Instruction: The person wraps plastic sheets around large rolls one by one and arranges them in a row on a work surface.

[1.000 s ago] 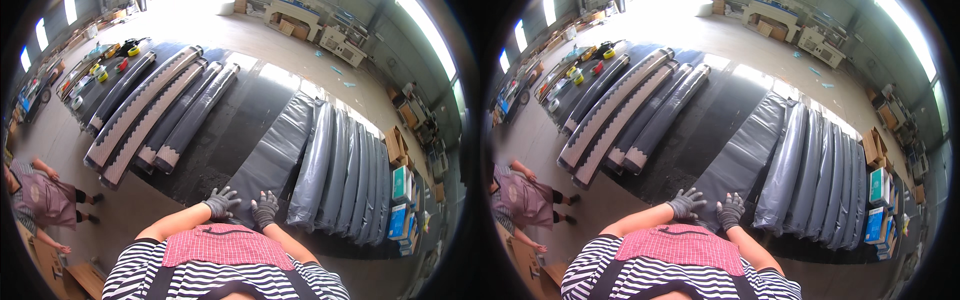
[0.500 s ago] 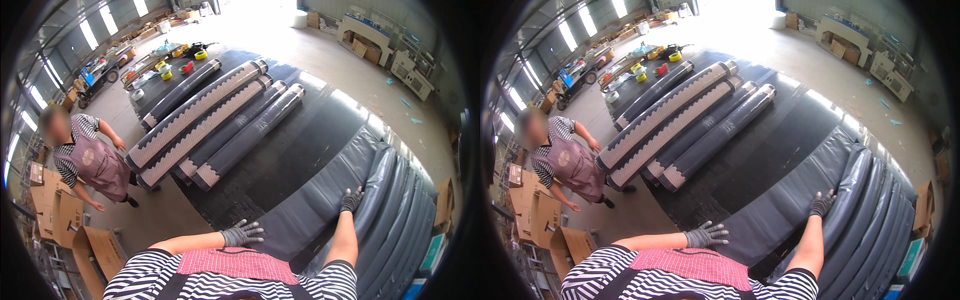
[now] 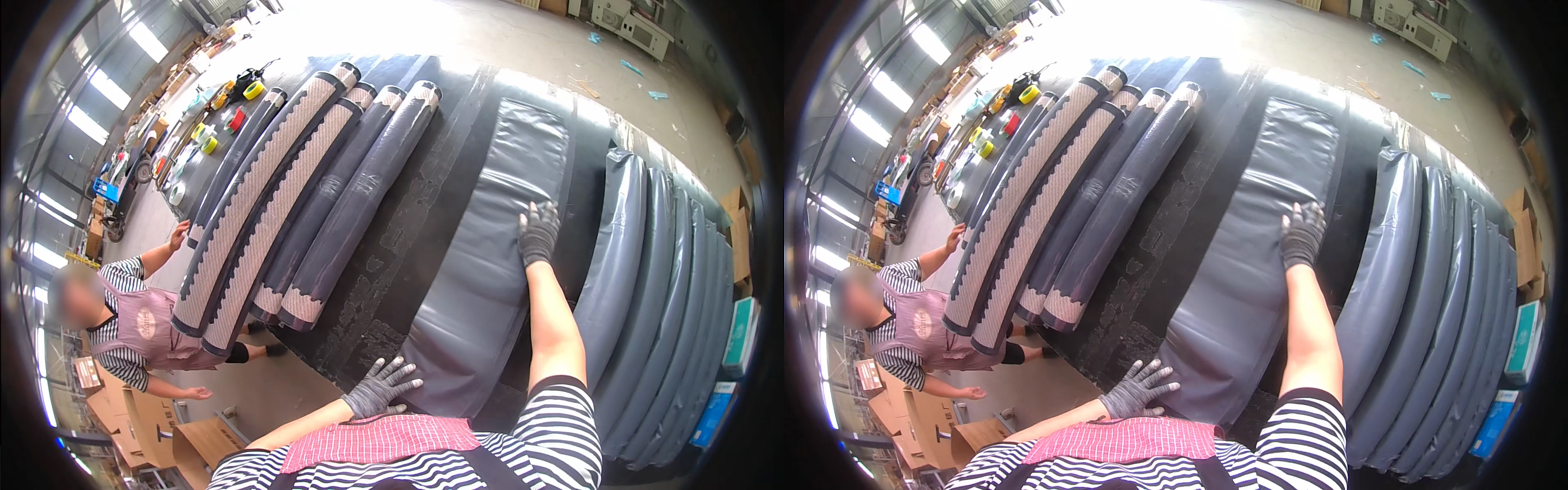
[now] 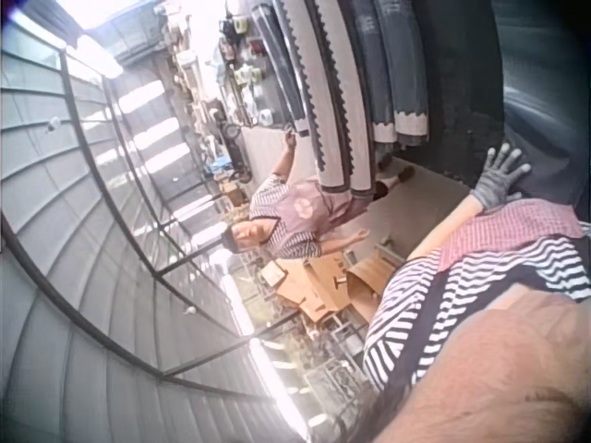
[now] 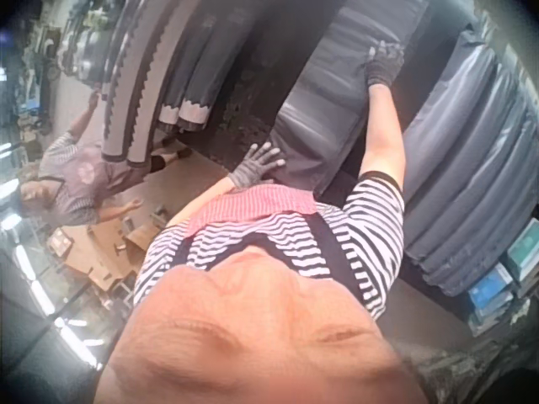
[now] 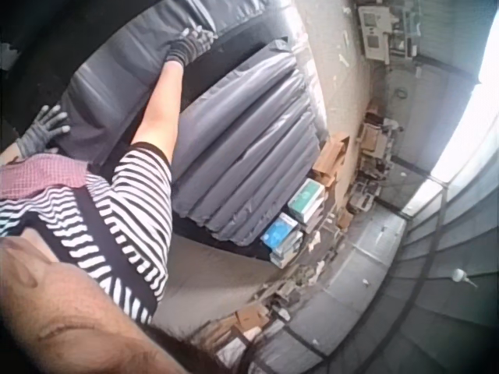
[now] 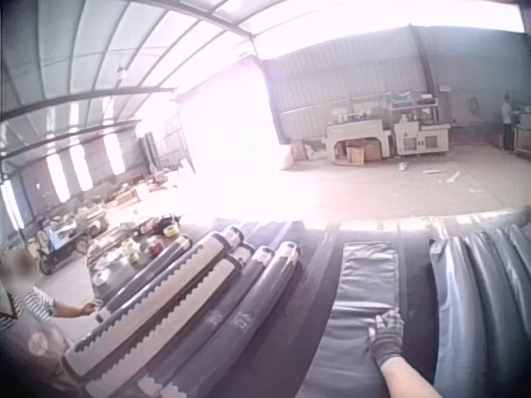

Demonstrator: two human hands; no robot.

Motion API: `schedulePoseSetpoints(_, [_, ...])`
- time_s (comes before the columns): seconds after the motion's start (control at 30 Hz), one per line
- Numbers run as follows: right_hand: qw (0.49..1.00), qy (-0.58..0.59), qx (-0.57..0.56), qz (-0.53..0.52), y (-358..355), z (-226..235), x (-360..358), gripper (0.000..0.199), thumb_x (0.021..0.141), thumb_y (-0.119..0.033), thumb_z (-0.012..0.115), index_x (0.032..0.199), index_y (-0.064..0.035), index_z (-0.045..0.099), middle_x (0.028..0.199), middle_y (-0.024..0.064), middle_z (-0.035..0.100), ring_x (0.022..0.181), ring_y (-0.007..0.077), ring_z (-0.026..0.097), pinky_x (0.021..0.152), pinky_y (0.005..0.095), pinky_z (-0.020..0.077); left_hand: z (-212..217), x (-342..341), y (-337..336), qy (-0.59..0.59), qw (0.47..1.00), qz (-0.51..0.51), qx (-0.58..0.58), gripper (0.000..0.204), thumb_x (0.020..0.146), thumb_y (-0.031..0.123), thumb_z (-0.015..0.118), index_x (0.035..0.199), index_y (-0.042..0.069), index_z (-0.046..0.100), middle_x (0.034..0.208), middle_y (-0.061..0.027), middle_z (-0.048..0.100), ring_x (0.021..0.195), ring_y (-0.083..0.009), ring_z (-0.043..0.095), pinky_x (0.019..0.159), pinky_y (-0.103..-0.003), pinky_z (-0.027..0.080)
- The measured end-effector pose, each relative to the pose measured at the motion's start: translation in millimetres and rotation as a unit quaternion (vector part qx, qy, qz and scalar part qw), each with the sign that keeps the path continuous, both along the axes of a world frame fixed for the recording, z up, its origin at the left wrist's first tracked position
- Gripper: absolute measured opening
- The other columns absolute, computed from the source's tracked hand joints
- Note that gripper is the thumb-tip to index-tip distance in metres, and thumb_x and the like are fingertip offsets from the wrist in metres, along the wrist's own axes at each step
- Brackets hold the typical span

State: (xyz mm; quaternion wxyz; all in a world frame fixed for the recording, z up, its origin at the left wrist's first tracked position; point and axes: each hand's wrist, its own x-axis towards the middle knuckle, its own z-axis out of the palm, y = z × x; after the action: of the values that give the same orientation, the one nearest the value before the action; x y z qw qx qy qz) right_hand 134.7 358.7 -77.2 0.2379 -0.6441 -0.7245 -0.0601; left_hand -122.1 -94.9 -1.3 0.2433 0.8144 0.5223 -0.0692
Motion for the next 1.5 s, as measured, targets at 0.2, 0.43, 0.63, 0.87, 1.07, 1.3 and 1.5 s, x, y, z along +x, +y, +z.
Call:
schedulePoseSetpoints(0.2, [0.996,0.016,-0.083,0.015,56.1,6.4,-93.6,0.05,0.093,-0.042,0.057,0.135,-0.0159,0.06,0.151,0.022,0.039,0.141,0.0391,0.034,0.118,0.0504,0.0253,3.5,-26.6,18.9,0.053,0.994,0.092,0.014,0.07,0.091,0.053,0.056,0.152,0.024,0.037,0.16,-0.0125,0.025,0.15,-0.0352,0.017,0.119,-0.057,0.01])
schedulePoseSetpoints(0.43, [0.996,0.013,-0.086,0.006,94.5,5.5,-120.1,0.049,0.092,-0.043,0.057,0.133,-0.0166,0.06,0.147,0.018,0.047,0.14,0.0363,0.036,0.114,0.0525,0.0258,7.6,-39.0,39.1,0.025,0.988,0.143,0.042,0.07,0.092,0.049,0.057,0.152,0.02,0.036,0.159,-0.0169,0.026,0.149,-0.0372,0.018,0.119,-0.054,0.016])
schedulePoseSetpoints(0.63, [0.994,0.009,-0.102,-0.028,96.4,14.3,-138.5,0.046,0.096,-0.041,0.054,0.135,-0.0178,0.059,0.15,0.0172,0.043,0.141,0.0358,0.036,0.117,0.0493,0.0258,-6.5,-55.9,50.7,0.025,0.99,0.132,0.04,0.071,0.094,0.047,0.054,0.155,0.02,0.029,0.162,-0.0153,0.021,0.151,-0.0356,0.016,0.118,-0.055,0.015])
schedulePoseSetpoints(0.87, [0.983,0.119,-0.111,0.084,120.0,-9.8,-115.3,0.056,0.09,-0.039,0.062,0.139,-0.0147,0.052,0.149,0.0161,0.044,0.139,0.0327,0.039,0.114,0.0498,0.0303,-11.7,-61.9,39.1,0.009,0.988,0.145,0.046,0.071,0.095,0.047,0.053,0.157,0.023,0.026,0.164,-0.0113,0.017,0.152,-0.0344,0.011,0.118,-0.058,0.014])
schedulePoseSetpoints(1.07, [0.947,0.271,-0.02,0.17,-52.9,16.3,-67.8,0.058,0.086,-0.017,0.059,0.137,0.0081,0.047,0.142,0.0308,0.046,0.134,0.0435,0.043,0.114,0.0475,0.0317,-20.9,-65.1,36.9,-0.005,0.988,0.151,0.042,0.074,0.092,0.043,0.059,0.156,0.025,0.026,0.164,-0.0104,0.017,0.153,-0.0327,0.011,0.118,-0.06,0.016])
schedulePoseSetpoints(1.3, [0.904,0.353,-0.127,0.206,-358.3,10.7,-75.3,0.066,0.079,-0.022,0.065,0.137,0.0059,0.046,0.139,0.0273,0.047,0.134,0.0429,0.04,0.115,0.051,0.0292,-26.0,-75.3,5.9,-0.052,0.99,0.12,0.06,0.07,0.091,0.039,0.062,0.153,0.024,0.033,0.161,-0.0171,0.02,0.15,-0.0397,0.014,0.117,-0.059,0.019])
schedulePoseSetpoints(1.5, [0.957,0.154,-0.111,0.219,-362.2,42.7,-79.2,0.052,0.073,-0.018,0.069,0.123,-0.0043,0.06,0.137,0.0242,0.051,0.132,0.0433,0.042,0.113,0.0521,0.0312,1.1,-101.2,21.2,-0.06,0.997,0.057,-0.01,0.068,0.088,0.038,0.065,0.149,0.016,0.043,0.159,-0.0181,0.027,0.15,-0.0387,0.018,0.119,-0.051,0.022])
